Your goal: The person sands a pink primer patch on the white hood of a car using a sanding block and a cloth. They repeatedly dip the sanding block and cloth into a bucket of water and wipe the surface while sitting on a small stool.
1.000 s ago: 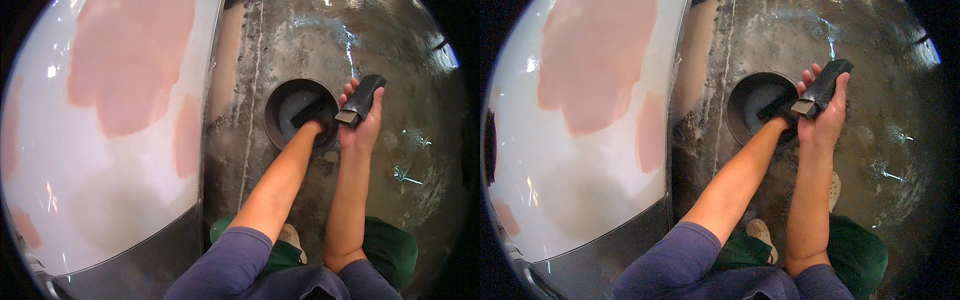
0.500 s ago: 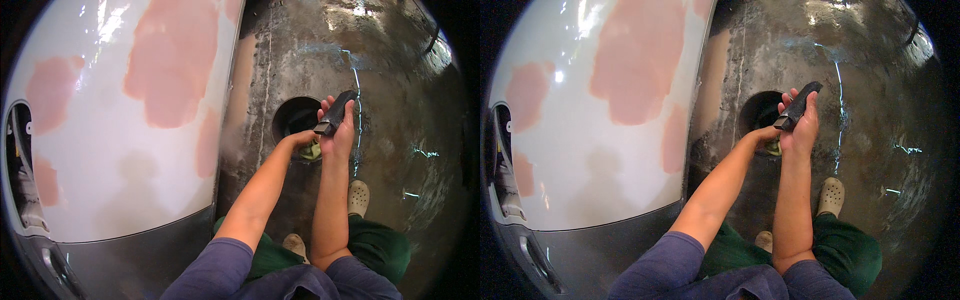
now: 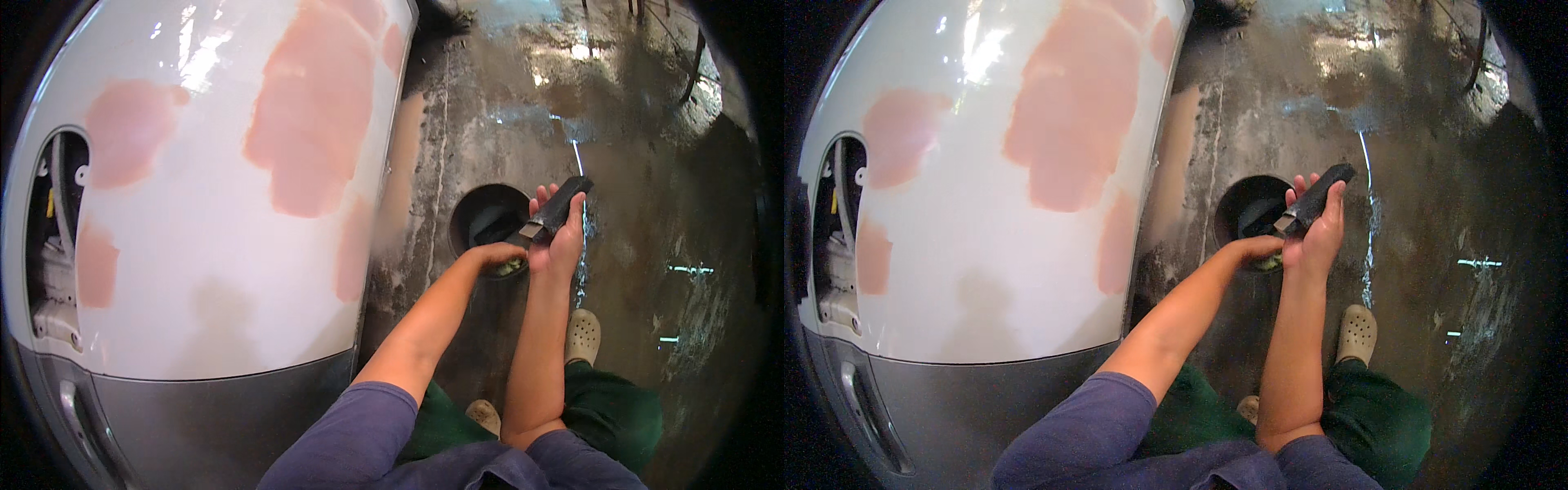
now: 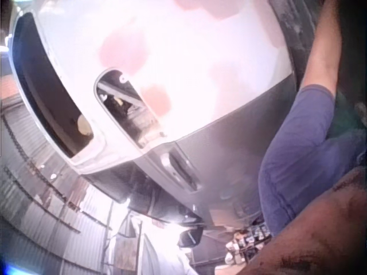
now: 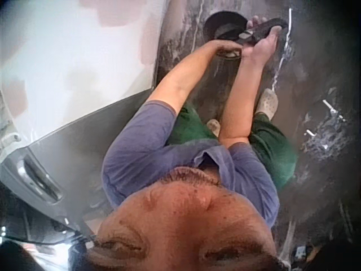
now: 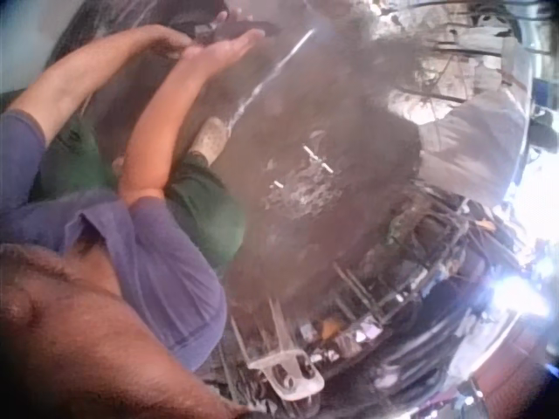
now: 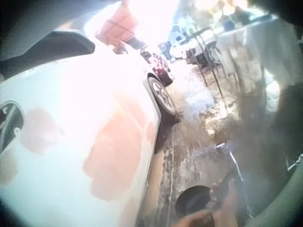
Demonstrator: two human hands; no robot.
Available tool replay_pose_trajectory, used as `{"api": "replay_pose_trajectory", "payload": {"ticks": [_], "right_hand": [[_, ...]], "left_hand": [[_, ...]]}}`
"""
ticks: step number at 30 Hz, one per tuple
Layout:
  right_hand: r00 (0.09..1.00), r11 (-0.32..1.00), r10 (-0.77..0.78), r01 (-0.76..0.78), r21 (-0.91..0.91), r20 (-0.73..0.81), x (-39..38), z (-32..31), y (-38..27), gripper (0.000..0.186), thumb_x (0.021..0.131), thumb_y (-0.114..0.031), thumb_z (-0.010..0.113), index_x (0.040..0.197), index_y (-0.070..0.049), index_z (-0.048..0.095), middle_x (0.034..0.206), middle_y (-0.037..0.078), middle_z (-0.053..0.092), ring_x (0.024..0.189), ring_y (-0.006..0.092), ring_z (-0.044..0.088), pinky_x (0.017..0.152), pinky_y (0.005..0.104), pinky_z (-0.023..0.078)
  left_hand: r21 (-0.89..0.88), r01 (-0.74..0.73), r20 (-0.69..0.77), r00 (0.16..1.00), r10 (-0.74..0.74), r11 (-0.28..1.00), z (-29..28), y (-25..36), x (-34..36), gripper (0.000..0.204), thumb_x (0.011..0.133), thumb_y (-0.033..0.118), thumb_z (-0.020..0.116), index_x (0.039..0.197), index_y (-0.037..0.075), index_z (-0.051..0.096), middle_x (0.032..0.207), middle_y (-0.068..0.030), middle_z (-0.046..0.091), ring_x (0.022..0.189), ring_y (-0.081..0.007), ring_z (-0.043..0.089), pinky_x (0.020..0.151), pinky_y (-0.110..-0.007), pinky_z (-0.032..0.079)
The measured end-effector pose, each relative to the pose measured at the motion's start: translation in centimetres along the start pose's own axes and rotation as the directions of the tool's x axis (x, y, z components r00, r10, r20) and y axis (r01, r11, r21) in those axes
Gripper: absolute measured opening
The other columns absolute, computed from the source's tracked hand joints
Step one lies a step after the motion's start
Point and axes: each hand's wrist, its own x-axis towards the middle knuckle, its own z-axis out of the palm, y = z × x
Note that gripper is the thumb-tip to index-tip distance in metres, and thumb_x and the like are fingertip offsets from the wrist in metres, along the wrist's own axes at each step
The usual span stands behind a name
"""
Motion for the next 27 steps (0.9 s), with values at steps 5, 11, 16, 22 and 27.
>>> {"api": "replay_pose_trajectory", "payload": {"ticks": [5, 11, 16, 22, 27], "right_hand": [[0.984, 0.99, 0.058, -0.079, 0.121, 0.17, -3.6, 6.5, 1.5, 0.054, 0.108, -0.044, 0.063, 0.142, -0.004, 0.053, 0.13, 0.009, 0.063, 0.117, 0.0273, 0.067, 0.096, 0.0421, 0.058], [0.976, 0.997, -0.078, 0.08, -0.002, 0.202, -3.6, 5.1, 0.1, 0.049, 0.108, -0.041, 0.063, 0.14, -0.005, 0.054, 0.127, 0.009, 0.064, 0.113, 0.0257, 0.068, 0.094, 0.041, 0.058], [0.966, 0.989, -0.034, 0.068, -0.128, 0.255, -3.0, 5.4, 1.9, 0.041, 0.109, -0.037, 0.063, 0.135, -0.005, 0.057, 0.12, 0.009, 0.067, 0.105, 0.0236, 0.07, 0.085, 0.0394, 0.061], [0.906, 0.943, 0.082, 0.064, -0.326, 0.414, -8.4, 11.1, 8.7, 0.041, 0.108, -0.031, 0.066, 0.135, -0.002, 0.06, 0.113, 0.007, 0.069, 0.097, 0.0198, 0.072, 0.077, 0.034, 0.06], [0.8, 0.873, 0.124, 0.193, -0.448, 0.586, -12.3, 16.8, 18.9, 0.058, 0.108, -0.031, 0.066, 0.153, 0.001, 0.047, 0.12, 0.009, 0.066, 0.113, 0.0176, 0.065, 0.097, 0.0304, 0.054]], "left_hand": [[0.536, -0.282, -0.178, 0.883, 0.433, 0.796, -8.0, 1.5, -7.2, 0.048, 0.082, 0.041, 0.077, 0.109, 0.001, 0.073, 0.096, -0.0107, 0.075, 0.096, -0.0255, 0.071, 0.088, -0.042, 0.054], [0.731, -0.108, -0.149, 0.938, 0.312, 0.673, -10.5, 16.1, -23.7, 0.061, 0.075, 0.039, 0.087, 0.125, 0.011, 0.068, 0.115, -0.0121, 0.072, 0.108, -0.0247, 0.069, 0.094, -0.038, 0.055], [0.816, 0.145, -0.409, 0.829, 0.382, 0.559, -11.8, 31.1, -47.5, 0.052, 0.078, 0.03, 0.082, 0.123, 0.011, 0.065, 0.096, -0.0079, 0.072, 0.084, -0.0198, 0.071, 0.072, -0.038, 0.06], [0.633, 0.774, -0.439, 0.354, 0.826, 0.005, -10.2, 36.5, -63.4, 0.055, 0.084, 0.02, 0.081, 0.138, 0.015, 0.069, 0.122, -0.0117, 0.075, 0.116, -0.0284, 0.071, 0.104, -0.049, 0.055], [0.261, 0.942, -0.497, 0.318, 0.807, -0.21, -9.7, 33.6, -68.4, 0.061, 0.084, 0.055, 0.073, 0.133, 0.019, 0.073, 0.157, -0.0146, 0.055, 0.153, -0.0399, 0.039, 0.127, -0.07, 0.018]]}}
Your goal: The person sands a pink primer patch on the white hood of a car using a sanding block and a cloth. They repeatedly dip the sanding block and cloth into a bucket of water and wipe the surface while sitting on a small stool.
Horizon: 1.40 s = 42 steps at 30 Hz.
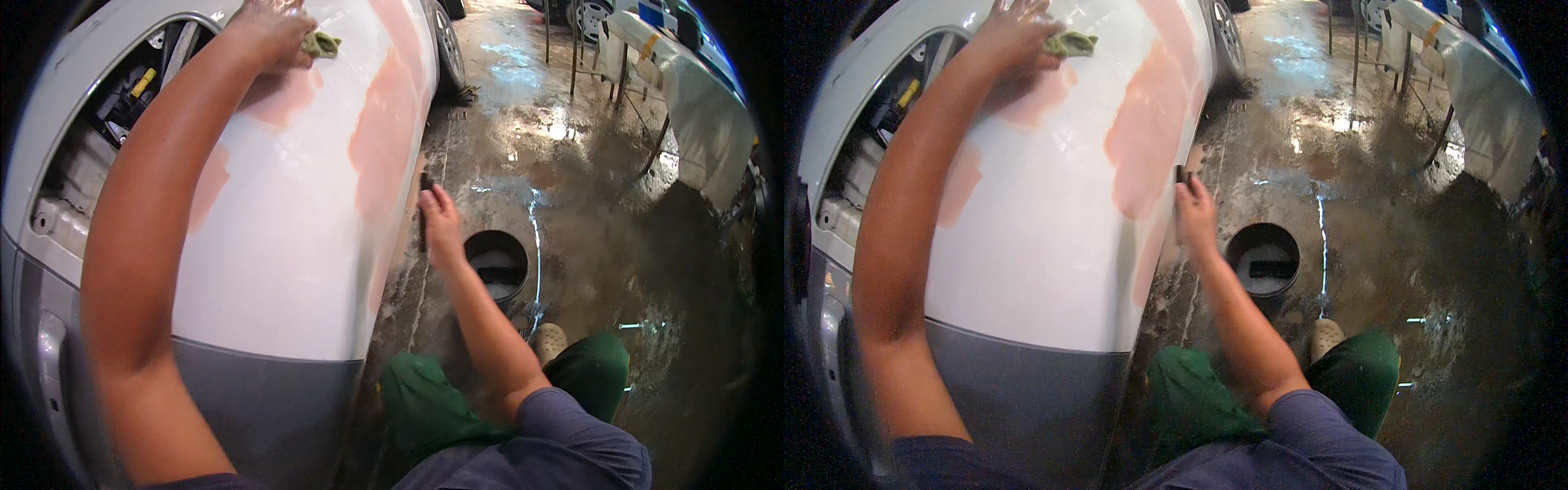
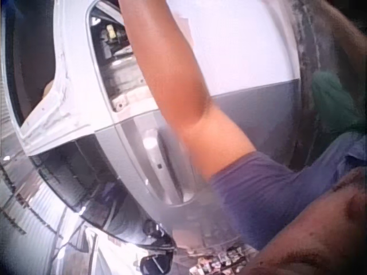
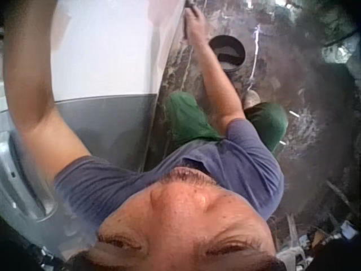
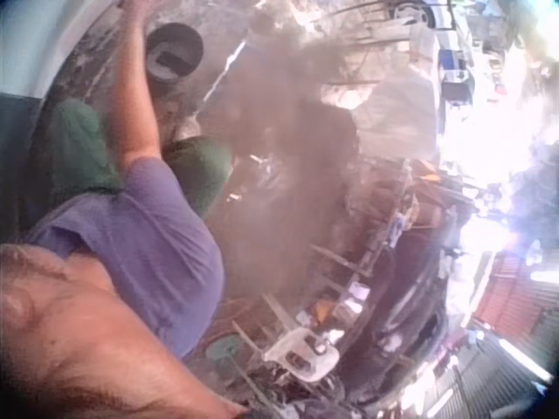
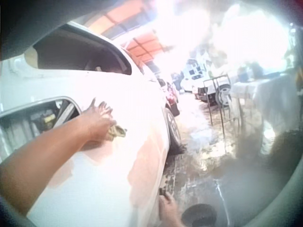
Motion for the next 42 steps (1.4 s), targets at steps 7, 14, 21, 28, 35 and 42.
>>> {"api": "replay_pose_trajectory", "payload": {"ticks": [7, 14, 21, 28, 35, 42], "right_hand": [[0.921, 0.877, -0.358, 0.389, -0.283, 0.156, 1.3, 8.3, 1.9, 0.056, 0.105, -0.035, 0.067, 0.152, -0.007, 0.057, 0.146, 0.018, 0.054, 0.137, 0.0325, 0.049, 0.117, 0.0436, 0.039], [0.813, 0.735, -0.573, 0.564, -0.376, 0.101, 9.7, 12.1, 1.1, 0.048, 0.101, -0.037, 0.069, 0.144, -0.016, 0.066, 0.143, 0.01, 0.059, 0.129, 0.0352, 0.048, 0.114, 0.0488, 0.035], [0.756, 0.716, -0.647, 0.648, -0.258, 0.102, 4.9, 11.9, 2.0, 0.048, 0.093, -0.024, 0.078, 0.14, -0.015, 0.069, 0.148, 0.01, 0.058, 0.125, 0.0348, 0.05, 0.109, 0.0488, 0.039], [0.742, 0.7, -0.649, 0.669, -0.25, 0.168, 8.6, 10.2, 2.2, 0.049, 0.099, -0.028, 0.071, 0.146, -0.017, 0.065, 0.149, 0.012, 0.058, 0.129, 0.0364, 0.049, 0.112, 0.0493, 0.036], [0.77, 0.727, -0.619, 0.636, -0.256, 0.154, 3.1, 11.4, 3.2, 0.051, 0.094, -0.026, 0.076, 0.144, -0.016, 0.067, 0.149, 0.01, 0.059, 0.122, 0.0326, 0.052, 0.107, 0.0468, 0.039], [0.767, 0.733, -0.631, 0.639, -0.234, 0.118, 12.5, 11.6, -0.7, 0.044, 0.1, -0.032, 0.067, 0.139, -0.013, 0.069, 0.144, 0.013, 0.063, 0.126, 0.0366, 0.052, 0.11, 0.0479, 0.038]], "left_hand": [[0.062, -0.293, -0.242, 0.923, 0.299, 0.954, 4.6, 1.4, -0.5, 0.051, 0.087, 0.049, 0.071, 0.128, 0.019, 0.076, 0.152, -0.0155, 0.058, 0.153, -0.0357, 0.04, 0.128, -0.066, 0.019], [0.245, -0.361, -0.223, 0.882, 0.414, 0.9, 7.5, 3.8, 0.7, 0.032, 0.097, 0.02, 0.069, 0.128, 0.027, 0.077, 0.138, -0.003, 0.068, 0.146, -0.0238, 0.05, 0.132, -0.056, 0.02], [0.308, -0.308, -0.195, 0.906, 0.376, 0.9, 5.7, 4.1, 0.5, 0.031, 0.093, 0.044, 0.074, 0.112, 0.02, 0.076, 0.133, 0.0002, 0.063, 0.142, -0.0225, 0.048, 0.131, -0.058, 0.021], [0.257, -0.274, -0.256, 0.905, 0.339, 0.927, 7.3, 5.4, 1.1, 0.026, 0.092, 0.029, 0.076, 0.109, 0.011, 0.068, 0.136, -0.0078, 0.061, 0.141, -0.0282, 0.05, 0.128, -0.059, 0.028], [0.223, -0.381, -0.269, 0.86, 0.433, 0.897, 7.4, 5.3, 0.7, 0.024, 0.085, 0.009, 0.077, 0.106, 0.022, 0.075, 0.129, 0.0001, 0.066, 0.137, -0.0219, 0.055, 0.128, -0.056, 0.032], [0.127, -0.418, -0.212, 0.874, 0.436, 0.899, 5.0, 6.7, 0.7, 0.017, 0.081, 0.021, 0.085, 0.095, 0.017, 0.075, 0.133, -0.0018, 0.066, 0.143, -0.0228, 0.051, 0.13, -0.055, 0.029]]}}
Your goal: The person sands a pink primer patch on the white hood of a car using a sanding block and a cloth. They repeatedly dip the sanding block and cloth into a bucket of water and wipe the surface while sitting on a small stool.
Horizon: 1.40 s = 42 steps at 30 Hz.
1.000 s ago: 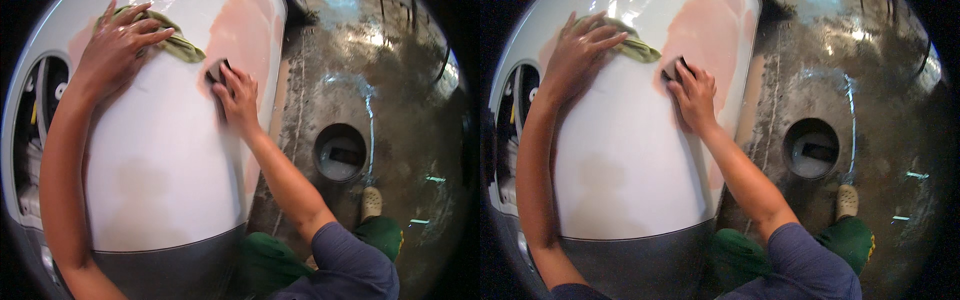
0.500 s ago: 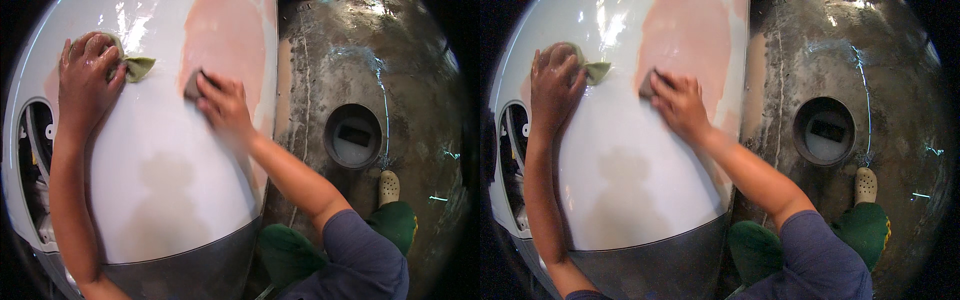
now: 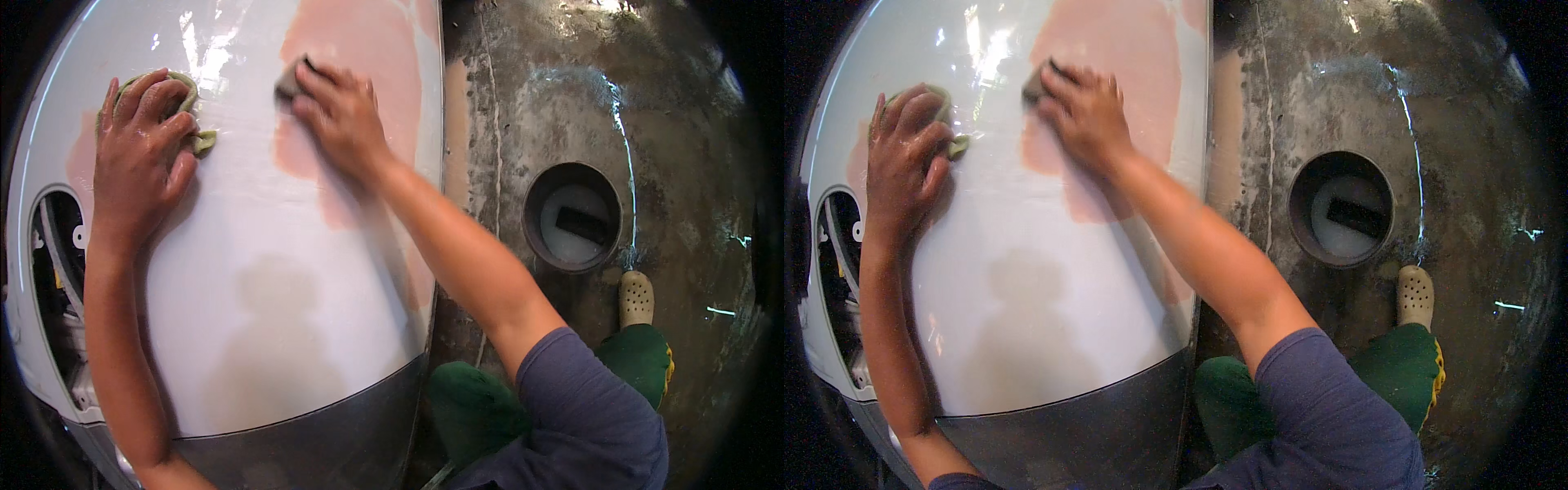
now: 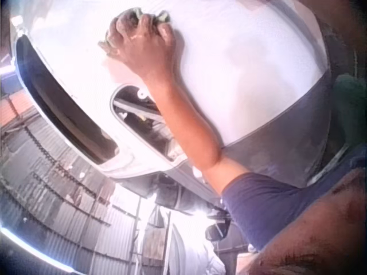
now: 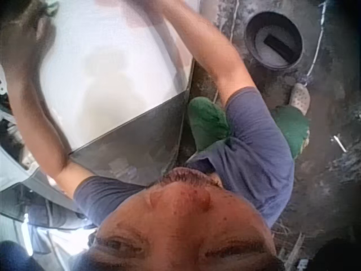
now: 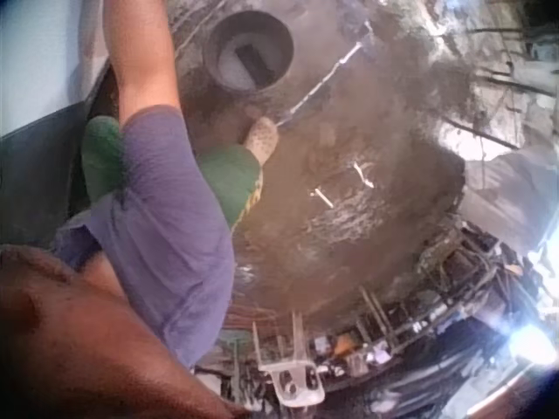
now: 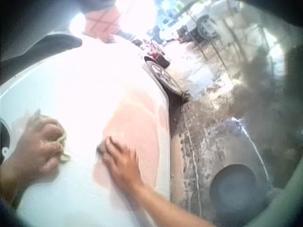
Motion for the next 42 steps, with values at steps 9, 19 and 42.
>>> {"api": "replay_pose_trajectory", "payload": {"ticks": [9, 19, 42], "right_hand": [[0.993, 1.0, -0.016, 0.016, 0.007, 0.114, -11.5, -1.3, -5.1, 0.048, 0.093, -0.027, 0.078, 0.139, -0.016, 0.07, 0.151, 0.008, 0.06, 0.122, 0.0316, 0.054, 0.106, 0.0457, 0.04], [0.996, 1.0, 0.026, -0.025, -0.013, 0.084, -11.7, -0.8, -5.5, 0.057, 0.087, -0.024, 0.082, 0.142, -0.018, 0.067, 0.148, 0.007, 0.06, 0.117, 0.0324, 0.055, 0.104, 0.0476, 0.041], [1.0, 0.997, -0.005, 0.004, -0.072, -0.019, -2.1, 0.9, 0.6, 0.047, 0.098, -0.034, 0.069, 0.141, -0.015, 0.066, 0.148, 0.01, 0.059, 0.12, 0.0369, 0.053, 0.105, 0.0507, 0.04]], "left_hand": [[0.032, -0.009, 0.0, 1.0, 0.009, 0.999, 1.5, -0.1, -1.0, 0.021, 0.085, 0.021, 0.08, 0.092, 0.009, 0.065, 0.136, -0.008, 0.064, 0.141, -0.0291, 0.051, 0.128, -0.057, 0.029], [0.001, 0.061, -0.029, 0.998, -0.061, 0.998, 2.1, -0.7, -1.3, 0.046, 0.085, 0.029, 0.086, 0.13, 0.029, 0.074, 0.159, 0.0026, 0.052, 0.155, -0.0242, 0.036, 0.131, -0.053, 0.029], [0.13, 0.061, 0.115, 0.99, -0.076, 0.99, 1.4, -1.2, -1.3, 0.047, 0.087, 0.036, 0.083, 0.131, 0.023, 0.074, 0.155, 0.0001, 0.057, 0.151, -0.0278, 0.041, 0.122, -0.05, 0.039]]}}
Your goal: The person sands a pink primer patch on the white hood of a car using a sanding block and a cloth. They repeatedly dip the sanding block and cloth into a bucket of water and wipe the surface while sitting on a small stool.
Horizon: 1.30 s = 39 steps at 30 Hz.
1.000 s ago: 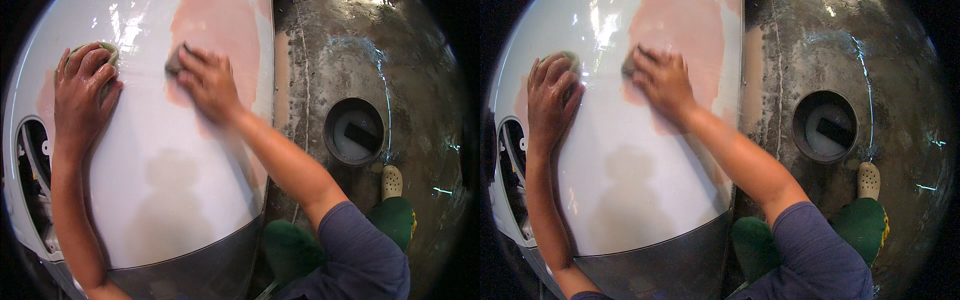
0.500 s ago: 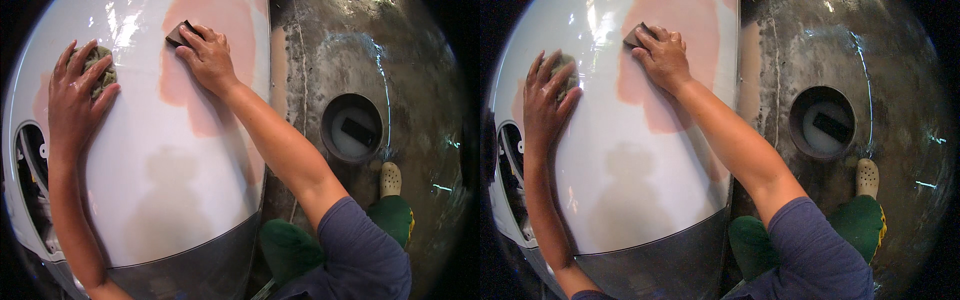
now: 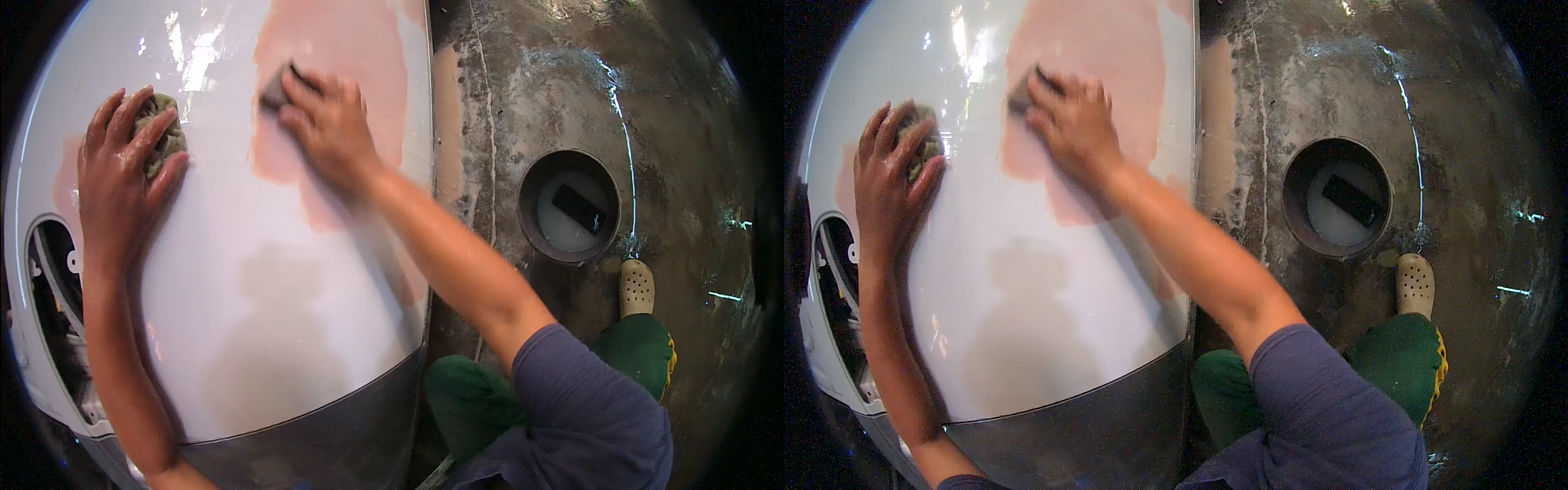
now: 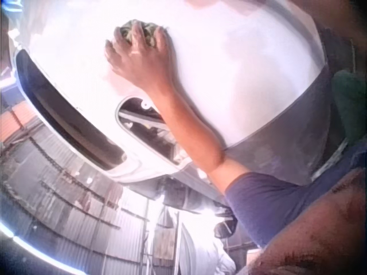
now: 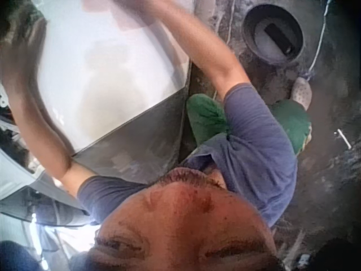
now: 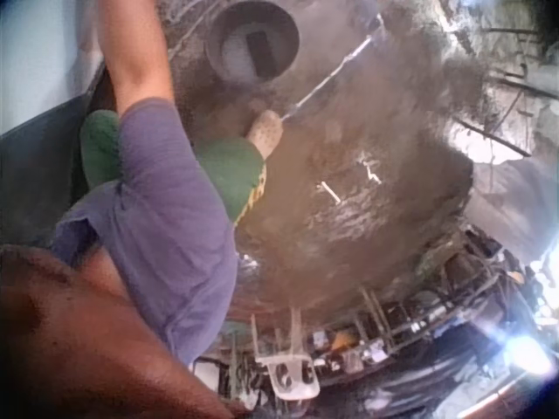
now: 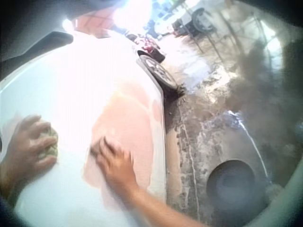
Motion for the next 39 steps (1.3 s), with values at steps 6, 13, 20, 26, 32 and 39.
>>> {"api": "replay_pose_trajectory", "payload": {"ticks": [6, 13, 20, 26, 32, 39], "right_hand": [[0.987, 0.996, -0.04, 0.028, 0.081, 0.154, -10.1, -3.4, -3.5, 0.06, 0.091, -0.031, 0.078, 0.147, -0.016, 0.064, 0.15, 0.009, 0.057, 0.121, 0.0335, 0.053, 0.107, 0.0478, 0.041], [0.999, 0.997, 0.051, -0.051, 0.049, 0.006, 1.1, -0.3, -0.5, 0.046, 0.098, -0.031, 0.068, 0.141, -0.014, 0.065, 0.144, 0.01, 0.059, 0.121, 0.0386, 0.05, 0.106, 0.0508, 0.04], [0.989, 0.999, 0.022, -0.027, 0.032, 0.146, -9.3, -3.1, -3.1, 0.061, 0.089, -0.029, 0.081, 0.147, -0.016, 0.065, 0.149, 0.008, 0.057, 0.121, 0.0318, 0.05, 0.106, 0.0475, 0.038], [0.996, 0.993, 0.079, -0.082, 0.08, 0.041, 2.8, -0.8, 0.0, 0.043, 0.1, -0.03, 0.068, 0.14, -0.017, 0.067, 0.145, 0.009, 0.059, 0.128, 0.0352, 0.047, 0.108, 0.049, 0.035], [0.988, 0.993, 0.037, -0.054, 0.108, 0.151, -11.2, -3.7, -4.8, 0.057, 0.091, -0.028, 0.078, 0.146, -0.015, 0.065, 0.154, 0.008, 0.055, 0.123, 0.032, 0.05, 0.106, 0.0473, 0.038], [1.0, 0.998, 0.014, -0.016, 0.061, 0.025, 4.4, 0.0, 0.4, 0.048, 0.099, -0.03, 0.069, 0.142, -0.01, 0.066, 0.148, 0.013, 0.058, 0.124, 0.0369, 0.051, 0.109, 0.0484, 0.037]], "left_hand": [[-0.002, 0.006, -0.02, 1.0, -0.006, 1.0, 0.0, 0.2, 0.1, 0.046, 0.087, 0.035, 0.083, 0.131, 0.023, 0.074, 0.155, -0.0006, 0.056, 0.152, -0.0275, 0.041, 0.123, -0.05, 0.038], [-0.017, -0.002, -0.008, 1.0, 0.001, 1.0, -0.1, -0.1, 0.1, 0.045, 0.088, 0.033, 0.083, 0.131, 0.022, 0.074, 0.155, -0.0007, 0.056, 0.152, -0.0273, 0.041, 0.125, -0.051, 0.036], [-0.017, 0.006, -0.019, 1.0, -0.007, 1.0, 0.1, 0.3, 0.3, 0.045, 0.088, 0.032, 0.082, 0.131, 0.023, 0.074, 0.155, -0.0007, 0.056, 0.152, -0.0274, 0.04, 0.125, -0.051, 0.036], [-0.001, 0.006, -0.001, 1.0, -0.006, 1.0, 0.1, 0.2, 0.4, 0.045, 0.088, 0.033, 0.082, 0.131, 0.024, 0.073, 0.156, 0.0003, 0.056, 0.152, -0.0267, 0.04, 0.125, -0.051, 0.037], [0.01, 0.017, 0.007, 1.0, -0.017, 1.0, 0.4, 0.4, 0.2, 0.047, 0.088, 0.032, 0.082, 0.133, 0.024, 0.073, 0.157, 0.0003, 0.055, 0.153, -0.0269, 0.039, 0.125, -0.051, 0.036], [-0.005, -0.013, 0.019, 1.0, 0.014, 1.0, 0.0, 0.0, 0.4, 0.045, 0.092, 0.031, 0.077, 0.135, 0.019, 0.072, 0.156, -0.0058, 0.055, 0.153, -0.0313, 0.039, 0.125, -0.049, 0.034]]}}
